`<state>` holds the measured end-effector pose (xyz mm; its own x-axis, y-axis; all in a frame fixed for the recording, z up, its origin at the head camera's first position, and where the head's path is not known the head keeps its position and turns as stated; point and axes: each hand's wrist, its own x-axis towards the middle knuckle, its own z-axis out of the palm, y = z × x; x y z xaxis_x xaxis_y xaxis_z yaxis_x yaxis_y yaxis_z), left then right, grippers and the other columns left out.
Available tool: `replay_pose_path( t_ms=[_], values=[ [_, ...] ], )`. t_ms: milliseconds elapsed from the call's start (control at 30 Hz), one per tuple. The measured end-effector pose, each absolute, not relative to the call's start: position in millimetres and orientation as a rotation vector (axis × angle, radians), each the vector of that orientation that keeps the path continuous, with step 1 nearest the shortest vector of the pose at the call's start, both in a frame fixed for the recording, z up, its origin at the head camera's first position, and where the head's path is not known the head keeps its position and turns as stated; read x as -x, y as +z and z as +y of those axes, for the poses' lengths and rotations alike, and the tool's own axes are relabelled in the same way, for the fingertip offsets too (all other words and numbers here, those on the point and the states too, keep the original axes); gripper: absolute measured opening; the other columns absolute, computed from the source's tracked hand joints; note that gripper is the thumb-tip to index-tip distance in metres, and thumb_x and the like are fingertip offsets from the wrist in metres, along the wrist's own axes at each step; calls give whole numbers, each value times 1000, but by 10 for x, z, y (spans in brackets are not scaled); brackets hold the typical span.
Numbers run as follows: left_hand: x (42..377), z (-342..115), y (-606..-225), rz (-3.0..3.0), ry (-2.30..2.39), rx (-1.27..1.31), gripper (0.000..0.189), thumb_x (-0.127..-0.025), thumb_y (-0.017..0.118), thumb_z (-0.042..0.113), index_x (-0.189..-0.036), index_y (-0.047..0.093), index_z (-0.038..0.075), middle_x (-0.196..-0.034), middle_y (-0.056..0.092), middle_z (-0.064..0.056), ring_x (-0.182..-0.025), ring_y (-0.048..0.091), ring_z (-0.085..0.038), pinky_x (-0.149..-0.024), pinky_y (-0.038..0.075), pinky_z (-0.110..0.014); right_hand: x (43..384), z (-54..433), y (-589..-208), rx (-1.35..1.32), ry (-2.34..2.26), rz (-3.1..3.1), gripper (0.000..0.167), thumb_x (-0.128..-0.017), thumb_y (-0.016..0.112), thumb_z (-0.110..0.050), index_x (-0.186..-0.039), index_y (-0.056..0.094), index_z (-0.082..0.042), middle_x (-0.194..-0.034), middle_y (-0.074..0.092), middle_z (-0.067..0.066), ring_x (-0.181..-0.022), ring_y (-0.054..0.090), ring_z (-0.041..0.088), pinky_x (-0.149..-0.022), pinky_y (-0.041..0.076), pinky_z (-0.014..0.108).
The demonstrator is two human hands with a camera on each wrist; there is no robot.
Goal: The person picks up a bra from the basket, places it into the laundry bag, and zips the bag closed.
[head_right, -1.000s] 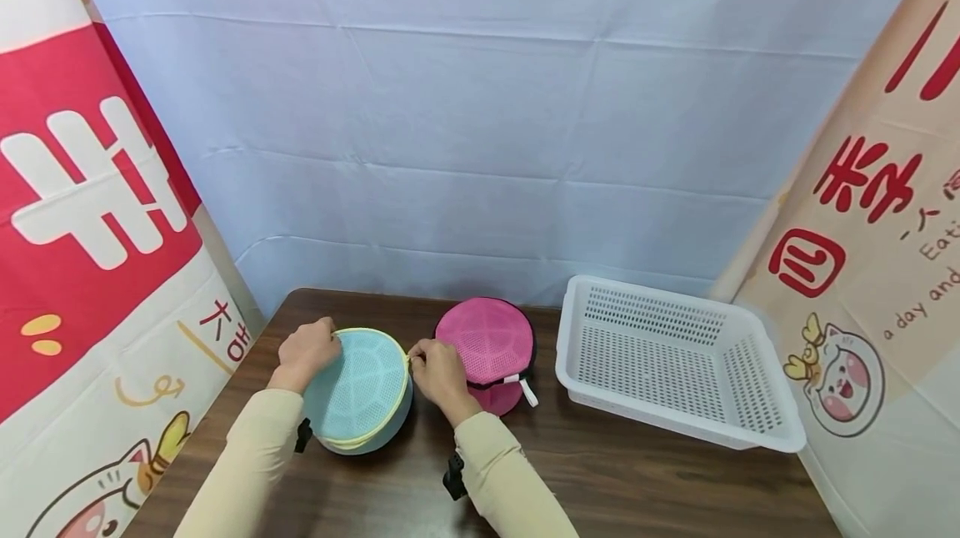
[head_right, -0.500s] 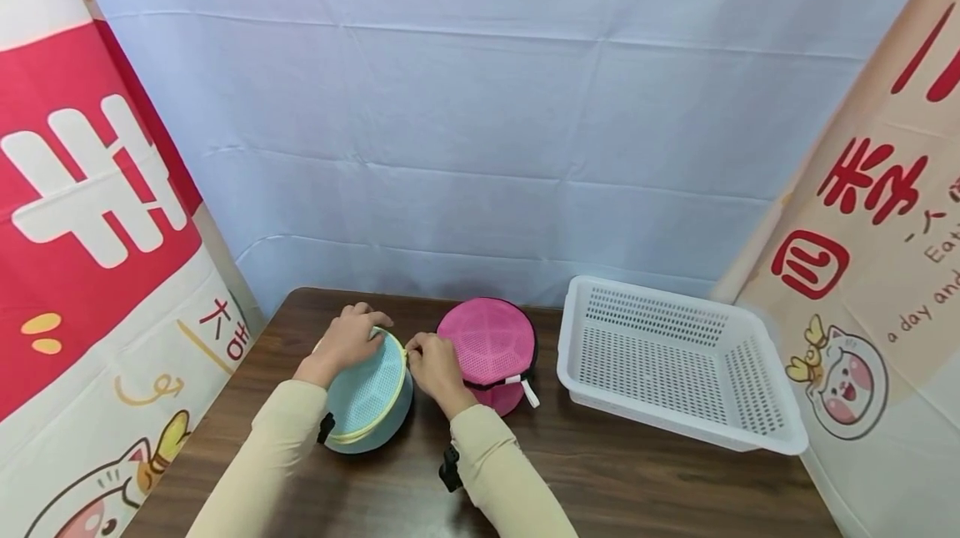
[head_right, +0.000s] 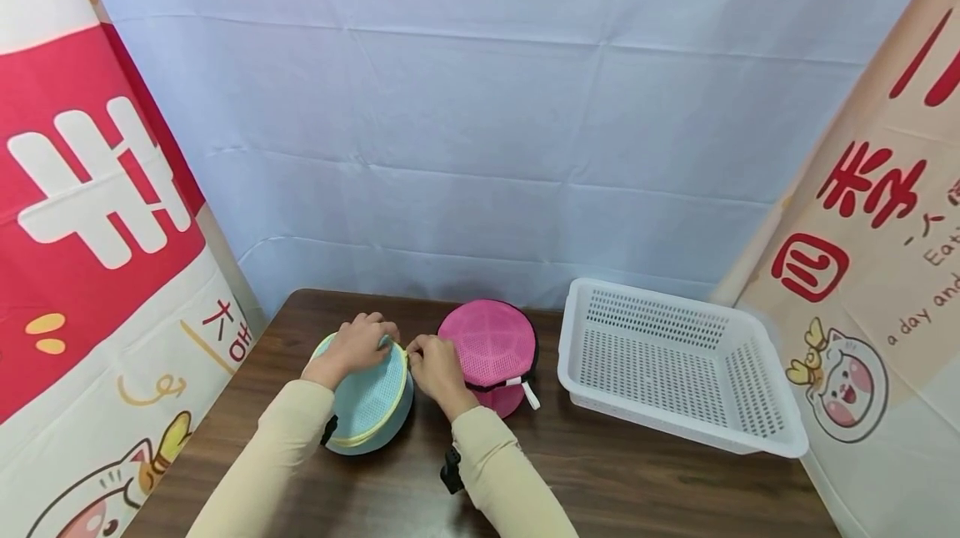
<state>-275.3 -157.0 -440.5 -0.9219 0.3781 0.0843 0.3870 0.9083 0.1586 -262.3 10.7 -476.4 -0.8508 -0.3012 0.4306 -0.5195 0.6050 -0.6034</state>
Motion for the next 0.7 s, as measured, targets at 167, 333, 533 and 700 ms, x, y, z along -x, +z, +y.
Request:
replay_pose_path(
  t_ms=[167,333,533,700],
  values=[
    [2728,-1567,-4404,-3025,-240,599,17,-89,60,14,-102,65,23,-100,54,-2,-88,47,-27,-68,39,-45,2608,118,-4764,-687,1070,-2540,11,-83,62,1,-81,70,-7,-71,63,-1,-54,48,4,-52,42,21],
    [2703,-1605,-4418,-2996,-278,570,12,-90,59,15,-98,64,22,-93,53,-2,-81,46,-25,-63,39,-44,2584,131,-4759,-696,1042,-2542,11,-82,63,1,-81,70,-7,-70,63,-1,-53,47,4,-52,42,21],
    [2702,-1671,-4446,-2981,-308,527,8,-91,57,17,-92,61,25,-88,51,0,-78,47,-25,-60,41,-44,2571,120,-4771,-702,1049,-2557,11,-83,61,0,-82,70,-7,-70,62,-2,-51,45,4,-51,41,21],
    [2725,-1743,-4455,-2982,-332,422,6,-91,56,19,-87,55,24,-88,50,-1,-80,47,-25,-59,40,-44,2580,125,-4794,-701,1064,-2539,10,-82,62,1,-80,70,-6,-70,62,-2,-55,47,5,-53,42,21]
  ],
)
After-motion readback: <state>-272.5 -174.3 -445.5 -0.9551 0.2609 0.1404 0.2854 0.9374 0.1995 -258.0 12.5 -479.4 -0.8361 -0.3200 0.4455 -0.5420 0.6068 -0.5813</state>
